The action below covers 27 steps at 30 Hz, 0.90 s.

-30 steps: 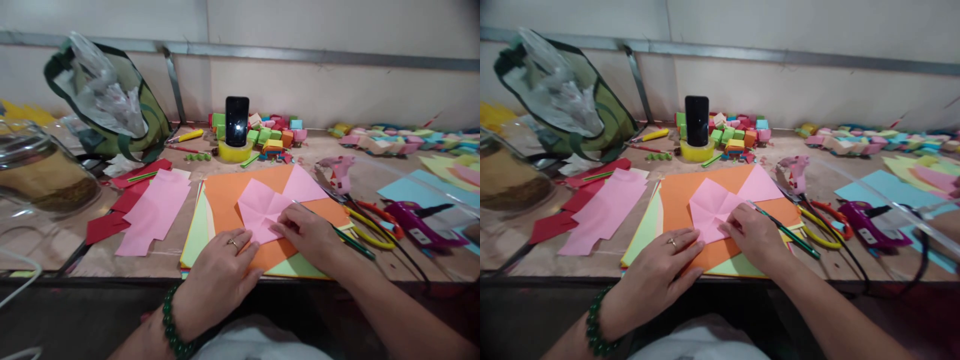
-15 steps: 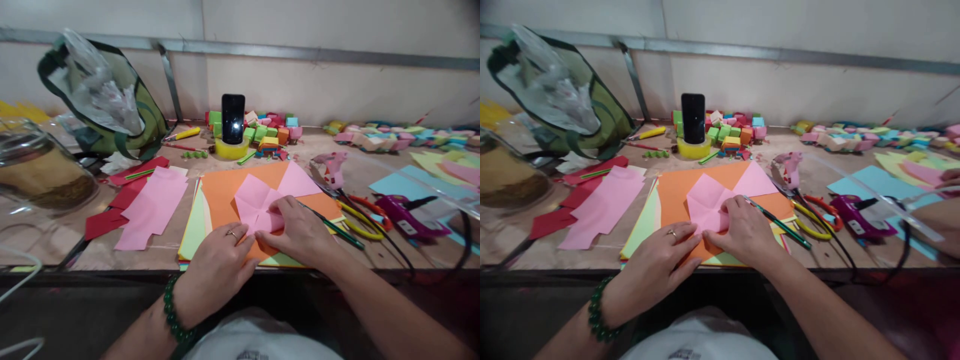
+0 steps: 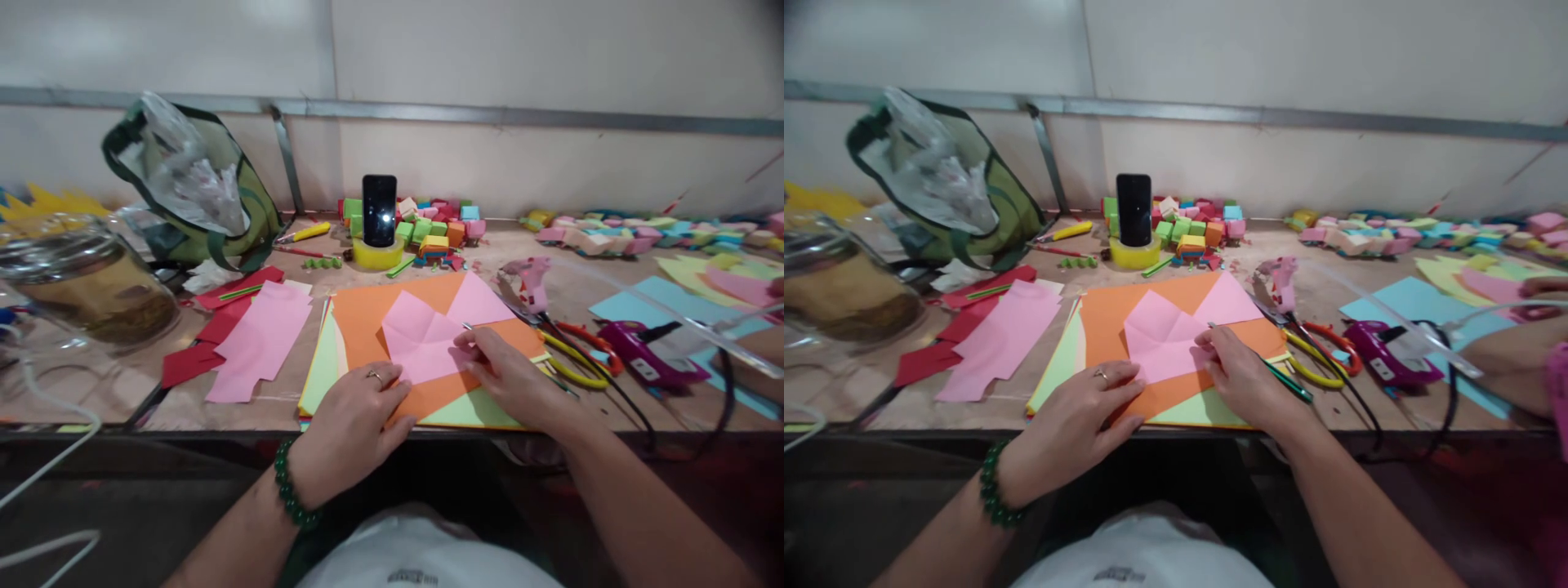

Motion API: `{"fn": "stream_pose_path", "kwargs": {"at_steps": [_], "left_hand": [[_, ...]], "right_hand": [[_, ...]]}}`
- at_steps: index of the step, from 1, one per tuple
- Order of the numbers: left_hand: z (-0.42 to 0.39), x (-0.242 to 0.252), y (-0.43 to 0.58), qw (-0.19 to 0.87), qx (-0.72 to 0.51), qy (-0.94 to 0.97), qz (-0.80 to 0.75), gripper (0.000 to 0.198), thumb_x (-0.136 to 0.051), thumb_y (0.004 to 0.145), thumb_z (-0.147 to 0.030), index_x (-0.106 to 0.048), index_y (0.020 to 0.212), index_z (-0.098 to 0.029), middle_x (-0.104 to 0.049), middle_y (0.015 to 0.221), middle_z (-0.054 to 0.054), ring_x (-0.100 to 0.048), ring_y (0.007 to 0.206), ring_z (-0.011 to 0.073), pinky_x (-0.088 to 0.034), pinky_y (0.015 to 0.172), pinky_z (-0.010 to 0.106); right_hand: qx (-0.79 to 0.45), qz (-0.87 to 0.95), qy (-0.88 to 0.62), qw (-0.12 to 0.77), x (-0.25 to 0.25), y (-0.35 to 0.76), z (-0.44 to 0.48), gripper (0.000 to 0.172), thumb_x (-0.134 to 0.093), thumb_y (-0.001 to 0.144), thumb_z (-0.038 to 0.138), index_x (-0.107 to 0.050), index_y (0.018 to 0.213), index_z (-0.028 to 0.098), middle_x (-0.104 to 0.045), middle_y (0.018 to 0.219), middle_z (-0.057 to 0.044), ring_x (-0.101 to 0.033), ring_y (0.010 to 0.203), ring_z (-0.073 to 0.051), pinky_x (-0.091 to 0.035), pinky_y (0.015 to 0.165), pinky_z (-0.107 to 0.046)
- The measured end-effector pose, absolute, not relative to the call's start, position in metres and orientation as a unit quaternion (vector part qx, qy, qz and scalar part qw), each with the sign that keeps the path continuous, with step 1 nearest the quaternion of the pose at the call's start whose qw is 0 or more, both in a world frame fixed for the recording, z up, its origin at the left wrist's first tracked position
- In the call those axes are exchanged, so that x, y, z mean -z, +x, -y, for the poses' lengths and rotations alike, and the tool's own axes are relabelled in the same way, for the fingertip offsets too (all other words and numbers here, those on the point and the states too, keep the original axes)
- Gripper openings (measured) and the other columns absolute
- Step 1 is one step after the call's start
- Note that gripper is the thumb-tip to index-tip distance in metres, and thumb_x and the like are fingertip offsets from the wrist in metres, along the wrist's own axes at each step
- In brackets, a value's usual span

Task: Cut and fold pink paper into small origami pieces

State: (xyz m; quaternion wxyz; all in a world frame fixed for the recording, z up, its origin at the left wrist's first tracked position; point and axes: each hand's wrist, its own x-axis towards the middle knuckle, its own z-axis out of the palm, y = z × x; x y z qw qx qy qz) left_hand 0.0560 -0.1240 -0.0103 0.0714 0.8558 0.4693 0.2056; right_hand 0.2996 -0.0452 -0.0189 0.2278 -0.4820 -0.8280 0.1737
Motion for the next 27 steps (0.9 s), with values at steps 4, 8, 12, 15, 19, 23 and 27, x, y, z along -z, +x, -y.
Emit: {"fn": "stream_pose_path", "kwargs": {"at_steps": [4,8,12,15,19,23,27], "left_hand": [[0.124,0.009,0.059,0.056,-0.215,0.859,-0.462,0.031,-0.057,0.086,-0.036,-0.065,0.108,-0.014,-0.063,0.118,0.012,-0.052,0.117,0.0286,-0.044,0.1,0.045],[0.12,0.004,0.071,0.069,-0.199,0.857,-0.47,0.044,-0.055,0.085,-0.052,-0.064,0.102,-0.012,-0.066,0.102,0.013,-0.058,0.1,0.0273,-0.048,0.09,0.043],[0.118,-0.002,0.08,0.058,-0.176,0.862,-0.472,0.045,-0.04,0.092,-0.052,-0.063,0.103,-0.015,-0.063,0.095,0.011,-0.057,0.091,0.0246,-0.049,0.081,0.041],[0.119,-0.006,0.08,0.061,-0.166,0.856,-0.485,0.043,-0.034,0.096,-0.045,-0.065,0.096,-0.016,-0.063,0.092,0.011,-0.058,0.089,0.0224,-0.05,0.08,0.038],[0.117,-0.013,0.082,0.058,-0.134,0.854,-0.5,0.038,-0.037,0.096,-0.034,-0.066,0.083,-0.014,-0.065,0.084,0.01,-0.062,0.082,0.0203,-0.051,0.076,0.033],[0.105,-0.019,0.098,0.002,-0.078,0.861,-0.503,0.02,-0.05,0.088,-0.018,-0.067,0.078,-0.011,-0.064,0.076,0.012,-0.065,0.072,0.0231,-0.053,0.063,0.033],[0.095,-0.019,0.118,-0.045,-0.042,0.865,-0.498,0.018,-0.051,0.082,-0.004,-0.068,0.078,-0.009,-0.065,0.077,0.016,-0.067,0.069,0.0252,-0.053,0.056,0.032]], "right_hand": [[-0.159,0.832,-0.468,0.252,0.016,0.301,0.049,0.023,-0.043,0.083,0.013,-0.056,0.1,0.02,-0.064,0.098,-0.008,-0.062,0.089,-0.019,-0.052,0.077,-0.034],[-0.074,0.88,-0.39,0.262,0.007,0.287,0.067,0.033,-0.042,0.082,0.005,-0.064,0.1,0.022,-0.063,0.111,-0.009,-0.056,0.106,-0.023,-0.048,0.09,-0.04],[-0.069,0.92,-0.323,0.209,0.005,0.282,0.076,0.032,-0.048,0.083,0.006,-0.067,0.104,0.022,-0.067,0.105,-0.007,-0.057,0.102,-0.022,-0.05,0.088,-0.039],[-0.04,0.915,-0.341,0.213,0.009,0.295,0.072,0.029,-0.05,0.083,0.008,-0.069,0.099,0.023,-0.069,0.103,-0.008,-0.059,0.1,-0.023,-0.05,0.089,-0.043],[-0.032,0.899,-0.36,0.246,0.016,0.31,0.067,0.031,-0.047,0.083,0.008,-0.071,0.097,0.023,-0.069,0.104,-0.008,-0.061,0.099,-0.022,-0.053,0.086,-0.042],[-0.042,0.885,-0.373,0.277,0.022,0.311,0.07,0.032,-0.046,0.083,0.007,-0.069,0.098,0.023,-0.069,0.104,-0.008,-0.062,0.098,-0.022,-0.054,0.083,-0.04],[-0.063,0.87,-0.387,0.297,0.025,0.311,0.074,0.025,-0.046,0.086,0.011,-0.065,0.099,0.021,-0.067,0.105,-0.009,-0.061,0.099,-0.021,-0.053,0.085,-0.039]]}}
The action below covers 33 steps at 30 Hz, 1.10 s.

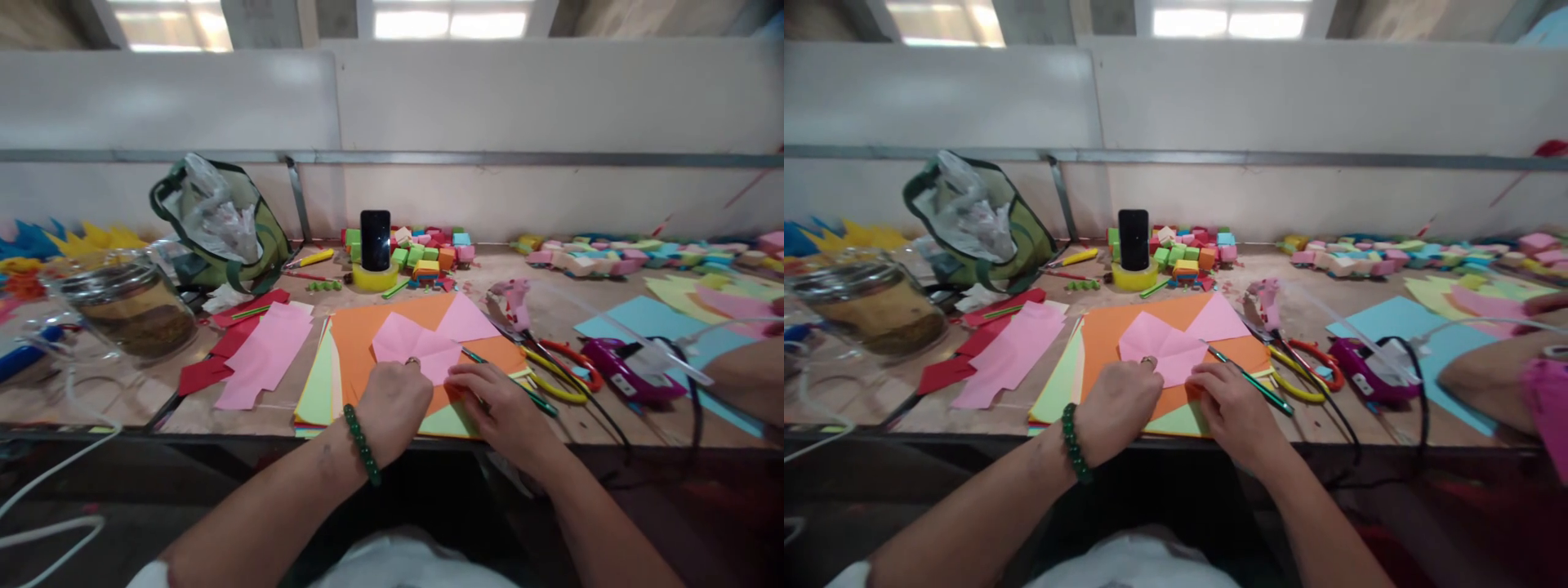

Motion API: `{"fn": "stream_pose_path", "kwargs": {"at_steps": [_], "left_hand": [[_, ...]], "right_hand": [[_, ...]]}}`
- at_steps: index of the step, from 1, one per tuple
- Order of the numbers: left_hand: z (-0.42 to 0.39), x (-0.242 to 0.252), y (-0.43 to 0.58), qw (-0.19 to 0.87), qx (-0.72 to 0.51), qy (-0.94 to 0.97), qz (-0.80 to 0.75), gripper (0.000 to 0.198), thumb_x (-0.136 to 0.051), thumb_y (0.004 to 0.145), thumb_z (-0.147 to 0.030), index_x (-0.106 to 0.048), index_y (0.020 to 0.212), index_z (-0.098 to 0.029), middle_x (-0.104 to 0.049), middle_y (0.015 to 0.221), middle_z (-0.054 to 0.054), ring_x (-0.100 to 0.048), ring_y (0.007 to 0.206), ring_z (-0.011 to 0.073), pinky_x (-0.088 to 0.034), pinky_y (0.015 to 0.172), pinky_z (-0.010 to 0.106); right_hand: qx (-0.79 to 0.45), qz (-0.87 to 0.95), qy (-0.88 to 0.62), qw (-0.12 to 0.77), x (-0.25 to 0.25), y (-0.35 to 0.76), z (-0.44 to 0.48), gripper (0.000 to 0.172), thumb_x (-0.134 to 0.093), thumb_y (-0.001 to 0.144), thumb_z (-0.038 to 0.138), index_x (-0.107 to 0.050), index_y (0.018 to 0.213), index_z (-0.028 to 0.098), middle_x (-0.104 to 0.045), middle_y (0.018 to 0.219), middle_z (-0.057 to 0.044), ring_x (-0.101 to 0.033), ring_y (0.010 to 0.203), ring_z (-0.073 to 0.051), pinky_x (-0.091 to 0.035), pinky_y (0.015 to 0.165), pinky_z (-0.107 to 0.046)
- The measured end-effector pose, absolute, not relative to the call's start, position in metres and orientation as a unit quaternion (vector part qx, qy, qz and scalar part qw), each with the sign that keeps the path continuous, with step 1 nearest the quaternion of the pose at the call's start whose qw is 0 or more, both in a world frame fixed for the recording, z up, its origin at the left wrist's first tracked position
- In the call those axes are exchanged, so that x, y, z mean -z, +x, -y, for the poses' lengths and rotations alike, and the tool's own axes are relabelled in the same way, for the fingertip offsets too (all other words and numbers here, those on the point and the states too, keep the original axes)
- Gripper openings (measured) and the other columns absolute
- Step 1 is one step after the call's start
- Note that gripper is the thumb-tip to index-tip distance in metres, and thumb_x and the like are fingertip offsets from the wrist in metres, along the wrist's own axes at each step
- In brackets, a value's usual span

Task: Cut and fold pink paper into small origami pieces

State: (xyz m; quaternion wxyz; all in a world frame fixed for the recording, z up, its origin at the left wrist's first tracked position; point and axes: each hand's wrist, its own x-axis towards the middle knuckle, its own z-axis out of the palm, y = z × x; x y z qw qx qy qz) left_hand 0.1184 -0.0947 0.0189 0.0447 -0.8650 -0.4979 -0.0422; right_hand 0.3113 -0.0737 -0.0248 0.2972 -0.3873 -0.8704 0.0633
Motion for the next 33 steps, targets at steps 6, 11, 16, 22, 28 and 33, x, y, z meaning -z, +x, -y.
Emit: {"fn": "stream_pose_path", "kwargs": {"at_steps": [6,11,16,22,28,33], "left_hand": [[0.094,-0.023,0.119,0.046,0.016,-0.874,0.483,0.019,-0.052,0.08,-0.001,-0.07,0.078,-0.008,-0.068,0.073,0.017,-0.069,0.07,0.0246,-0.054,0.058,0.03],[0.092,-0.036,0.087,0.047,0.049,-0.883,0.465,0.021,-0.051,0.082,-0.004,-0.07,0.084,-0.012,-0.071,0.081,0.011,-0.068,0.077,0.0233,-0.054,0.066,0.033],[0.084,-0.038,0.064,0.061,0.054,-0.895,0.439,0.02,-0.052,0.084,-0.009,-0.071,0.086,-0.016,-0.071,0.097,0.009,-0.061,0.102,0.0245,-0.046,0.092,0.042],[0.1,-0.005,0.061,0.002,0.105,-0.887,0.45,0.024,-0.05,0.082,-0.007,-0.067,0.097,-0.014,-0.067,0.099,0.01,-0.058,0.098,0.0223,-0.048,0.089,0.038],[0.122,0.018,0.054,-0.05,0.23,-0.847,0.477,0.032,-0.044,0.088,-0.011,-0.062,0.115,-0.011,-0.062,0.119,0.012,-0.055,0.11,0.0215,-0.046,0.098,0.036],[0.126,0.024,0.049,-0.071,0.29,-0.826,0.477,0.026,-0.047,0.092,-0.021,-0.067,0.106,-0.012,-0.065,0.109,0.012,-0.059,0.102,0.022,-0.051,0.091,0.038]], "right_hand": [[-0.022,0.831,-0.429,0.353,0.023,0.316,0.079,0.035,-0.053,0.082,0.015,-0.057,0.117,0.019,-0.06,0.118,-0.013,-0.055,0.111,-0.026,-0.049,0.093,-0.045],[0.073,0.865,-0.385,0.312,0.018,0.314,0.072,0.045,-0.049,0.079,0.004,-0.06,0.119,0.021,-0.053,0.134,-0.012,-0.044,0.127,-0.028,-0.04,0.103,-0.049],[0.111,0.911,-0.302,0.259,0.006,0.297,0.067,0.02,-0.051,0.085,0.007,-0.068,0.088,0.018,-0.07,0.101,-0.01,-0.06,0.101,-0.023,-0.049,0.086,-0.037],[0.073,0.94,-0.302,0.141,0.002,0.262,0.08,0.014,-0.058,0.079,0.008,-0.065,0.071,0.016,-0.064,0.071,-0.006,-0.056,0.07,-0.02,-0.045,0.063,-0.031],[-0.194,0.922,-0.294,0.159,-0.004,0.276,0.064,0.022,-0.053,0.086,0.013,-0.07,0.099,0.02,-0.068,0.101,-0.006,-0.06,0.095,-0.016,-0.046,0.083,-0.027],[-0.349,0.865,-0.335,0.137,-0.009,0.282,0.041,0.019,-0.056,0.088,0.033,-0.07,0.092,0.02,-0.07,0.095,-0.004,-0.062,0.087,-0.016,-0.047,0.079,-0.026]]}}
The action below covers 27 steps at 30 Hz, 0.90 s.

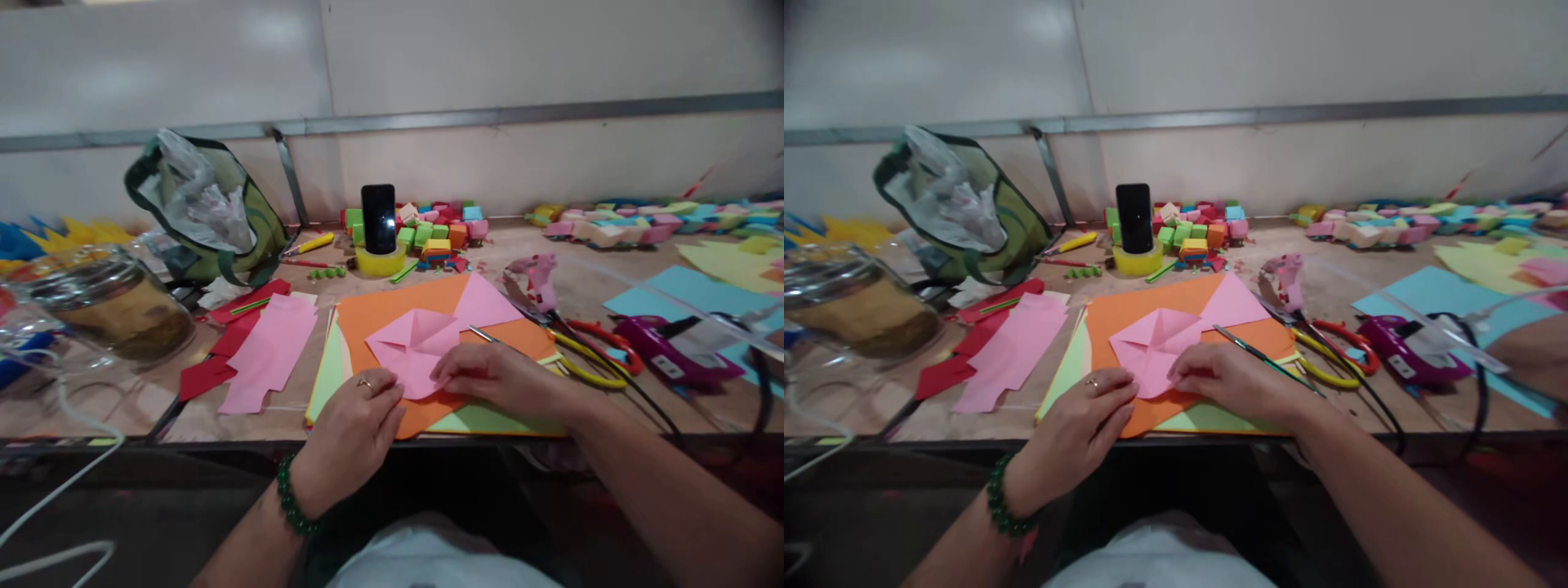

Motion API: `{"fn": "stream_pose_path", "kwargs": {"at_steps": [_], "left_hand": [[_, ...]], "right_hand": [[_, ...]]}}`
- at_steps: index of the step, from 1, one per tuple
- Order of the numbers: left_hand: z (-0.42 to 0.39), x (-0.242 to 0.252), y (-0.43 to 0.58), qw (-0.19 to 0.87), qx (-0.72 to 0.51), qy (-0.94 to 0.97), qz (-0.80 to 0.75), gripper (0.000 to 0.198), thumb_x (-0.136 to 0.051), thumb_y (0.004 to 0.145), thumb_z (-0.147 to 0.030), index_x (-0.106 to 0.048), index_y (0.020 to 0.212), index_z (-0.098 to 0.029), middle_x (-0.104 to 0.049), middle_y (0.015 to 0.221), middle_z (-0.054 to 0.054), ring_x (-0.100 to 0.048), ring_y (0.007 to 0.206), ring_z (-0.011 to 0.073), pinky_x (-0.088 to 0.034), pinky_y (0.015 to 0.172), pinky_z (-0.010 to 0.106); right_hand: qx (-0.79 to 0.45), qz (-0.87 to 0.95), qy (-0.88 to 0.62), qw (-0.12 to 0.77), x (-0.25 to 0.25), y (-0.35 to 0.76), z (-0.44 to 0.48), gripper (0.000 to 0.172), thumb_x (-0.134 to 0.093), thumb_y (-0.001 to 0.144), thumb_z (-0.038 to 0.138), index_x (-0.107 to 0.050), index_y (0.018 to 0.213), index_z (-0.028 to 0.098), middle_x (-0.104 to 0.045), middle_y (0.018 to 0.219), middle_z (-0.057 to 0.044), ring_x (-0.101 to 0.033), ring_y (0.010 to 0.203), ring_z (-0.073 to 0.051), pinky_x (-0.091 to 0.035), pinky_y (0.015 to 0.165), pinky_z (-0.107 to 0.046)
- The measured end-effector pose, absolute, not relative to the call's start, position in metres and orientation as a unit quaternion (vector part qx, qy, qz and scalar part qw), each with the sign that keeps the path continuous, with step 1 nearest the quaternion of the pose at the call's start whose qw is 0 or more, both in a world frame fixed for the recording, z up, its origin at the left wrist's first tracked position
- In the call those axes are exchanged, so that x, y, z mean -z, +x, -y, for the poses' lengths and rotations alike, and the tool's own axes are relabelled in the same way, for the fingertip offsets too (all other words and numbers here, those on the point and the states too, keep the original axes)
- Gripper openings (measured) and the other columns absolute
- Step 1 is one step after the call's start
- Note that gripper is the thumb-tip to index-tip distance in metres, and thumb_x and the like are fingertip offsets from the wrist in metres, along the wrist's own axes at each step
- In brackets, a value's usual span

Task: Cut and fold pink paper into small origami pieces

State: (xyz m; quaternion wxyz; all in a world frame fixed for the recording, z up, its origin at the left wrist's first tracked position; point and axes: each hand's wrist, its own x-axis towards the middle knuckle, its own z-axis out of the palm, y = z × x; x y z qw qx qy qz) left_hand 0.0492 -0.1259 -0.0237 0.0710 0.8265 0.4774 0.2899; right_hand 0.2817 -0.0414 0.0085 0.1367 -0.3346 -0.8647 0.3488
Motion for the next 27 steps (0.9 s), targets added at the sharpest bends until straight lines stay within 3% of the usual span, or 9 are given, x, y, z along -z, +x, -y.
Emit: {"fn": "stream_pose_path", "kwargs": {"at_steps": [7,14,19,27], "left_hand": [[0.127,0.026,0.049,0.058,-0.341,0.824,-0.449,0.021,-0.049,0.091,-0.018,-0.068,0.096,-0.013,-0.068,0.099,0.009,-0.061,0.093,0.02,-0.053,0.086,0.036],[0.125,0.026,0.05,0.057,-0.34,0.824,-0.449,0.018,-0.051,0.088,-0.015,-0.066,0.097,-0.011,-0.067,0.098,0.01,-0.059,0.093,0.0214,-0.053,0.084,0.037],[0.124,0.026,0.049,0.044,-0.328,0.833,-0.444,0.03,-0.047,0.089,-0.01,-0.06,0.116,-0.009,-0.067,0.097,0.011,-0.06,0.091,0.0212,-0.054,0.082,0.038],[0.122,0.024,0.051,0.006,-0.321,0.848,-0.421,0.026,-0.046,0.086,-0.006,-0.066,0.104,-0.007,-0.067,0.091,0.012,-0.06,0.087,0.0208,-0.055,0.08,0.035]], "right_hand": [[-0.272,0.825,-0.444,0.219,0.007,0.258,0.029,0.027,-0.062,0.082,0.039,-0.063,0.067,0.017,-0.061,0.069,-0.001,-0.053,0.065,-0.013,-0.039,0.061,-0.026],[-0.196,0.825,-0.492,0.199,0.01,0.25,0.027,0.027,-0.065,0.08,0.043,-0.062,0.066,0.019,-0.06,0.071,0.0,-0.051,0.062,-0.012,-0.036,0.059,-0.026],[-0.182,0.829,-0.486,0.21,0.013,0.249,0.029,0.03,-0.06,0.083,0.045,-0.059,0.067,0.02,-0.06,0.073,-0.001,-0.053,0.065,-0.013,-0.038,0.06,-0.025],[-0.177,0.825,-0.492,0.216,0.014,0.248,0.03,0.027,-0.062,0.083,0.042,-0.059,0.068,0.02,-0.06,0.075,0.0,-0.053,0.066,-0.013,-0.037,0.06,-0.025]]}}
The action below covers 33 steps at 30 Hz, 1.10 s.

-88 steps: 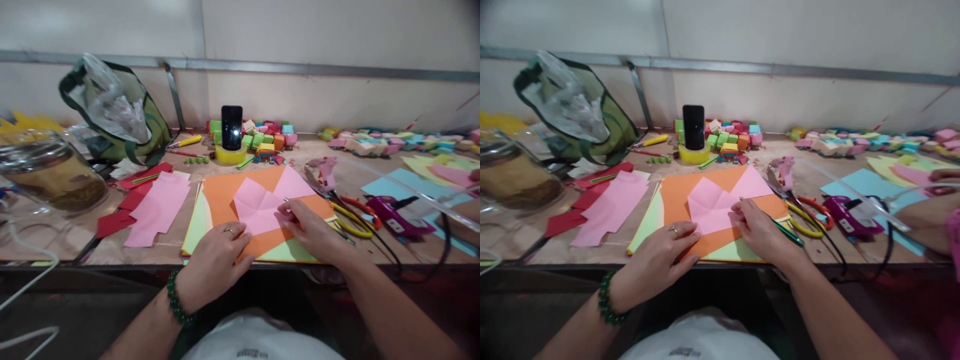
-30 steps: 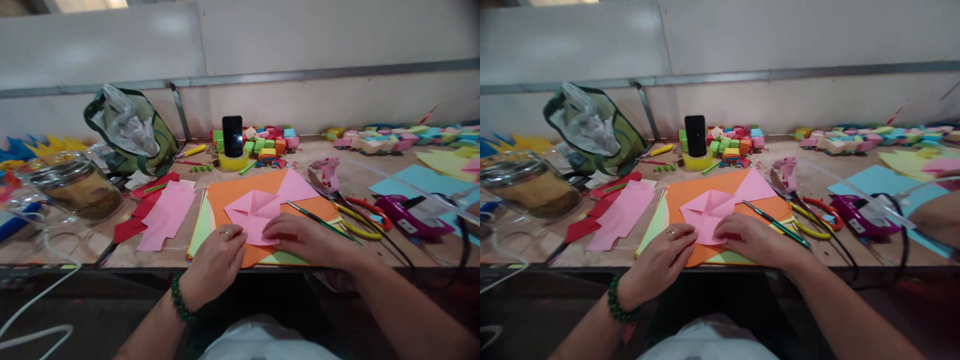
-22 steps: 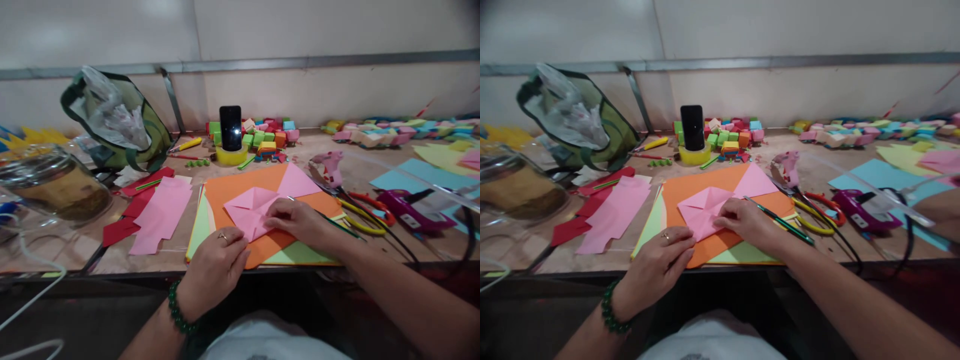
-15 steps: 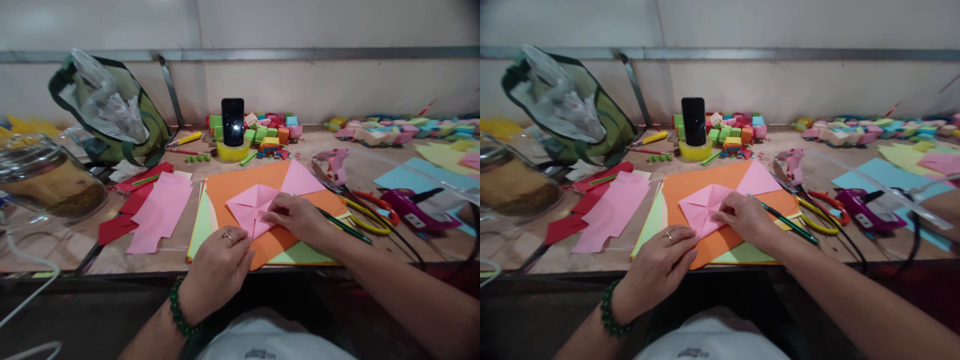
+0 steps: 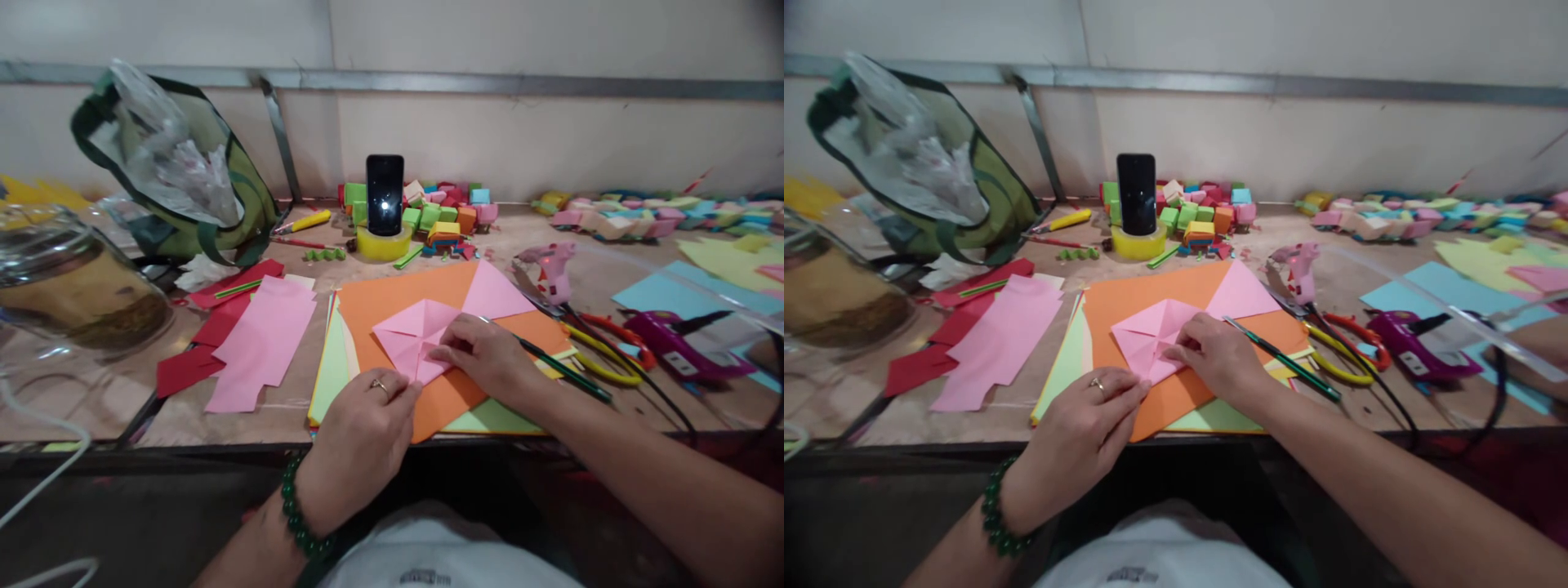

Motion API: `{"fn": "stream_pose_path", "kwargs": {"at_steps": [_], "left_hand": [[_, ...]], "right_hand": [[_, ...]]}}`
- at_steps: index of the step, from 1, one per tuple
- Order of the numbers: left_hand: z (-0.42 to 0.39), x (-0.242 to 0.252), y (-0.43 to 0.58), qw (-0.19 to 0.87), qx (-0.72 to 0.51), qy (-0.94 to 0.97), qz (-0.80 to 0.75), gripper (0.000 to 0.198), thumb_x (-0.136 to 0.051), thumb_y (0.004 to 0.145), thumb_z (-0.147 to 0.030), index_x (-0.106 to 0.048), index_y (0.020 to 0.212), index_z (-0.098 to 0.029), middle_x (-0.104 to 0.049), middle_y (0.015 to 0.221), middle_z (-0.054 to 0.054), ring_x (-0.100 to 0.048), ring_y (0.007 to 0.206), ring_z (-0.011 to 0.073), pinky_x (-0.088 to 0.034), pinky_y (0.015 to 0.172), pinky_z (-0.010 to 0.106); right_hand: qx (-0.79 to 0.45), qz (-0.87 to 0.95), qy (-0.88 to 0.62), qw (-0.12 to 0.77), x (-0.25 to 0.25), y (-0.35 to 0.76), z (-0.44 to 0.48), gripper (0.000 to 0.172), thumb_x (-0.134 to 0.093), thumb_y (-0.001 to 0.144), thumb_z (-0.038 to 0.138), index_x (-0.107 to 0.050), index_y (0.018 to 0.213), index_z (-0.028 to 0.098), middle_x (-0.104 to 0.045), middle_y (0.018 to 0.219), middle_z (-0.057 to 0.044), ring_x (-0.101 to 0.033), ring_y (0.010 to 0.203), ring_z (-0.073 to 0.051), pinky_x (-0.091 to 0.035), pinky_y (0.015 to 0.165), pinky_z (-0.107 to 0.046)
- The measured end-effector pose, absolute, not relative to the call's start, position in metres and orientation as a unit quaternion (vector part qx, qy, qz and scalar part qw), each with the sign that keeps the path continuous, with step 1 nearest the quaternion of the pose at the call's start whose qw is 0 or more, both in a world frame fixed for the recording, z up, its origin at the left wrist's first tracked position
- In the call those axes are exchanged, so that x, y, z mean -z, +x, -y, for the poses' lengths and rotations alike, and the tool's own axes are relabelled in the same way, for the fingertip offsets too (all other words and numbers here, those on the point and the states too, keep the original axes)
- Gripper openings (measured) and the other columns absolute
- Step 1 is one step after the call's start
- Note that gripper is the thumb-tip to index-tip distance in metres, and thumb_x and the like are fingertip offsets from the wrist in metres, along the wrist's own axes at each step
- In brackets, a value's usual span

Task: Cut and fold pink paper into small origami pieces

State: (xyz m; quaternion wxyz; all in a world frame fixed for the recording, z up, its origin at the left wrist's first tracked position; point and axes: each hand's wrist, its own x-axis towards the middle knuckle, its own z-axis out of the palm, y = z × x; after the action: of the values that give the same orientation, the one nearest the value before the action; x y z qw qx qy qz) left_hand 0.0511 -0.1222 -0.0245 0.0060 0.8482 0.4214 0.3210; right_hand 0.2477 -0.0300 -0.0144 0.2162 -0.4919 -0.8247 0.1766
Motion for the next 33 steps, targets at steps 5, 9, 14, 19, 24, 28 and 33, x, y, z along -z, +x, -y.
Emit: {"fn": "stream_pose_path", "kwargs": {"at_steps": [5,9,14,19,24,28,33], "left_hand": [[0.123,0.023,0.052,-0.004,-0.307,0.85,-0.429,0.027,-0.043,0.088,-0.007,-0.065,0.104,-0.008,-0.067,0.086,0.011,-0.061,0.087,0.0209,-0.055,0.078,0.035],[0.124,0.022,0.052,0.001,-0.287,0.852,-0.438,0.027,-0.042,0.088,-0.009,-0.065,0.104,-0.01,-0.066,0.087,0.011,-0.06,0.09,0.0214,-0.055,0.079,0.037],[0.125,0.02,0.052,0.015,-0.266,0.856,-0.442,0.026,-0.043,0.087,-0.009,-0.064,0.101,-0.011,-0.065,0.089,0.011,-0.059,0.091,0.022,-0.055,0.079,0.037],[0.124,0.017,0.053,0.022,-0.243,0.856,-0.456,0.025,-0.045,0.086,-0.008,-0.065,0.1,-0.012,-0.064,0.089,0.01,-0.059,0.089,0.0221,-0.054,0.08,0.038],[0.125,0.013,0.054,0.026,-0.232,0.854,-0.465,0.026,-0.046,0.085,-0.007,-0.066,0.1,-0.012,-0.064,0.087,0.009,-0.059,0.085,0.0213,-0.055,0.076,0.037],[0.124,0.012,0.055,0.021,-0.229,0.853,-0.468,0.024,-0.045,0.084,-0.007,-0.066,0.095,-0.014,-0.064,0.086,0.009,-0.06,0.084,0.0205,-0.054,0.077,0.036],[0.124,0.013,0.056,0.035,-0.222,0.854,-0.47,0.024,-0.045,0.085,-0.007,-0.066,0.093,-0.014,-0.064,0.086,0.009,-0.06,0.084,0.0206,-0.053,0.077,0.036]], "right_hand": [[-0.163,0.828,-0.492,0.215,0.015,0.247,0.031,0.026,-0.062,0.083,0.04,-0.058,0.067,0.02,-0.06,0.076,0.0,-0.052,0.066,-0.013,-0.036,0.06,-0.026],[-0.161,0.831,-0.486,0.217,0.014,0.246,0.032,0.026,-0.06,0.085,0.041,-0.058,0.068,0.02,-0.06,0.077,0.0,-0.052,0.066,-0.013,-0.036,0.061,-0.026],[-0.161,0.828,-0.491,0.218,0.015,0.246,0.033,0.027,-0.061,0.084,0.041,-0.056,0.067,0.02,-0.059,0.076,0.0,-0.051,0.066,-0.013,-0.036,0.06,-0.026],[-0.149,0.831,-0.489,0.221,0.015,0.245,0.033,0.03,-0.059,0.085,0.042,-0.053,0.065,0.02,-0.057,0.075,0.0,-0.051,0.066,-0.013,-0.036,0.06,-0.026],[-0.136,0.843,-0.483,0.193,0.007,0.246,0.037,0.041,-0.072,0.068,0.051,-0.058,0.09,0.02,-0.06,0.088,-0.003,-0.056,0.075,-0.017,-0.042,0.066,-0.028],[-0.148,0.833,-0.498,0.189,0.003,0.255,0.039,0.042,-0.07,0.07,0.043,-0.054,0.101,0.019,-0.061,0.095,-0.005,-0.059,0.081,-0.019,-0.045,0.071,-0.03],[-0.204,0.798,-0.523,0.219,0.011,0.272,0.035,0.02,-0.055,0.083,0.034,-0.052,0.097,0.02,-0.061,0.089,-0.005,-0.059,0.077,-0.017,-0.046,0.067,-0.029]]}}
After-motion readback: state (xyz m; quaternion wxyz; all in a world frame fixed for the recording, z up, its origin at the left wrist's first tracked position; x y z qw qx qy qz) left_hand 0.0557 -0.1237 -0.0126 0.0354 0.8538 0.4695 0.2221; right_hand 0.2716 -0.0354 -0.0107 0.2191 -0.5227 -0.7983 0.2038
